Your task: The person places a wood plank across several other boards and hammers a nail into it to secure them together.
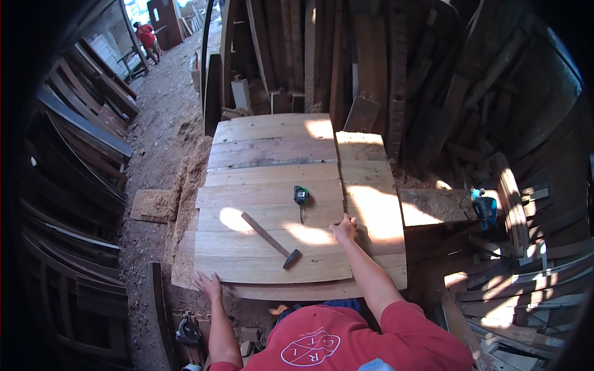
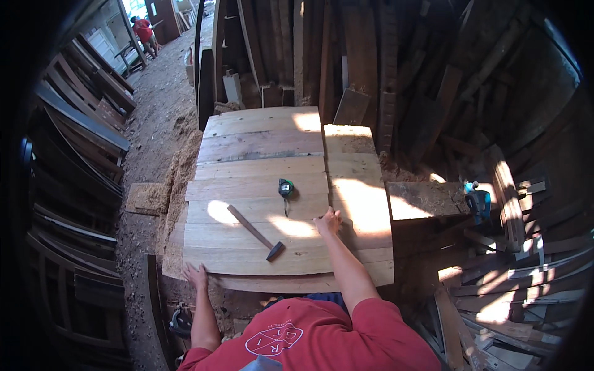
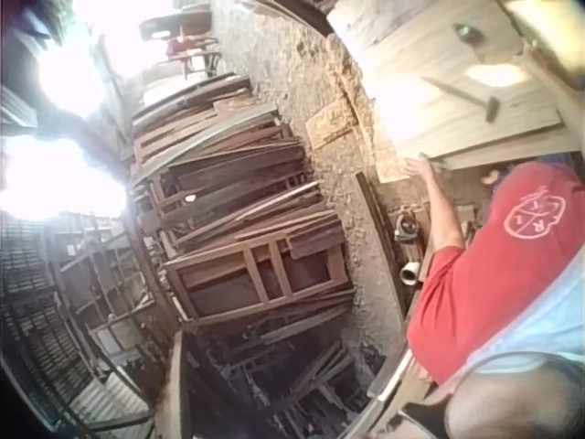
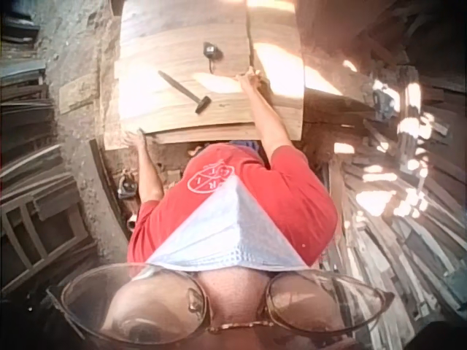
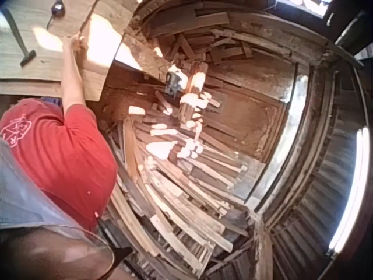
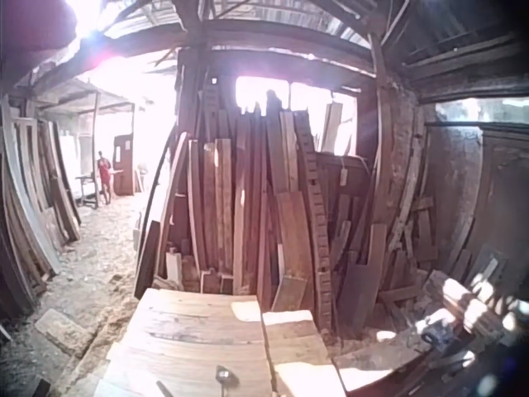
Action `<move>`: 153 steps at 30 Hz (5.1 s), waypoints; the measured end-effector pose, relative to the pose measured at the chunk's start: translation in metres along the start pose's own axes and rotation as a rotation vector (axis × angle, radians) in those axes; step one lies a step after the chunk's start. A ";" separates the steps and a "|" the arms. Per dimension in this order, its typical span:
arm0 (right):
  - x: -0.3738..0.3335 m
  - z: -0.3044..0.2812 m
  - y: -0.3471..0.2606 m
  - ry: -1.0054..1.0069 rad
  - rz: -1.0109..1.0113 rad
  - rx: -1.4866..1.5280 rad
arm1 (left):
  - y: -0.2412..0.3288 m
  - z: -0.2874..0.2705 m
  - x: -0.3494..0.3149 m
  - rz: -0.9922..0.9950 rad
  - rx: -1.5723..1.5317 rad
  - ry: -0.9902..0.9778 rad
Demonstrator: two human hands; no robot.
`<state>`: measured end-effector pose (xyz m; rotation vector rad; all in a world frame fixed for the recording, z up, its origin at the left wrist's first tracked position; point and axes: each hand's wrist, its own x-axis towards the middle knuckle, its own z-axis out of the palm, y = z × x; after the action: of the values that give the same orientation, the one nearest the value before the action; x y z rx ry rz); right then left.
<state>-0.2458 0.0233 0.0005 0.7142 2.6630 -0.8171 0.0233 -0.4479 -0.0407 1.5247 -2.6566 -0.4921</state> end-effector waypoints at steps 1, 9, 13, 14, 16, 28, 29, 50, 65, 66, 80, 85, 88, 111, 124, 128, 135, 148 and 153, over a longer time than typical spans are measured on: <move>0.001 -0.002 0.001 -0.038 0.004 0.012 | -0.002 0.004 -0.016 -0.024 -0.033 0.015; 0.001 0.000 0.004 0.017 -0.031 -0.007 | -0.046 0.050 -0.108 -0.190 -0.210 0.092; -0.014 0.004 0.001 -0.015 -0.091 0.056 | -0.090 0.062 -0.136 -0.434 -0.198 -0.115; -0.011 0.003 0.006 0.008 -0.082 0.045 | -0.098 0.071 -0.142 -0.428 -0.162 -0.248; 0.001 0.001 0.019 -0.003 -0.090 0.035 | -0.097 0.077 -0.150 -0.426 -0.144 -0.377; 0.014 0.010 0.031 -0.022 -0.088 0.102 | -0.122 0.093 -0.198 -0.608 -0.367 -0.574; 0.012 0.010 0.029 -0.015 -0.071 0.136 | -0.122 0.092 -0.196 -0.617 -0.372 -0.563; 0.028 0.005 0.033 -0.181 -0.146 0.305 | -0.091 0.105 -0.202 -0.326 -0.297 -0.684; 0.044 0.011 0.041 -0.238 -0.128 0.256 | -0.085 0.120 -0.205 -0.270 -0.222 -0.751; 0.050 0.010 0.042 -0.253 -0.123 0.268 | -0.080 0.121 -0.202 -0.245 -0.229 -0.750; 0.040 0.012 0.041 -0.193 -0.172 0.203 | -0.079 0.118 -0.204 -0.188 -0.091 -0.764; 0.037 0.011 0.044 -0.192 -0.192 0.211 | -0.078 0.124 -0.200 -0.158 -0.074 -0.812; 0.035 0.010 0.048 -0.197 -0.203 0.237 | -0.070 0.120 -0.197 -0.124 -0.027 -0.832; 0.044 0.014 0.054 -0.212 -0.202 0.194 | -0.089 0.120 -0.204 -0.204 -0.060 -0.812; 0.043 0.014 0.040 -0.247 -0.218 0.230 | -0.079 0.127 -0.167 -0.144 -0.076 -0.725; 0.040 0.004 0.041 -0.311 -0.251 0.476 | -0.106 0.117 -0.186 0.070 -0.582 -0.659; 0.003 -0.042 0.026 -0.505 -0.314 0.642 | -0.140 0.039 -0.112 -0.088 -0.406 -0.506; -0.167 -0.230 -0.052 -0.980 -0.322 1.123 | -0.093 -0.221 0.130 -0.214 -0.045 -0.178; -0.206 -0.262 -0.047 -1.136 -0.271 1.199 | -0.088 -0.244 0.110 -0.250 -0.035 -0.062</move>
<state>-0.1247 0.0641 0.3113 -0.0428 1.0888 -2.0792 0.0862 -0.6435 0.1519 1.8719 -2.4968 -0.6029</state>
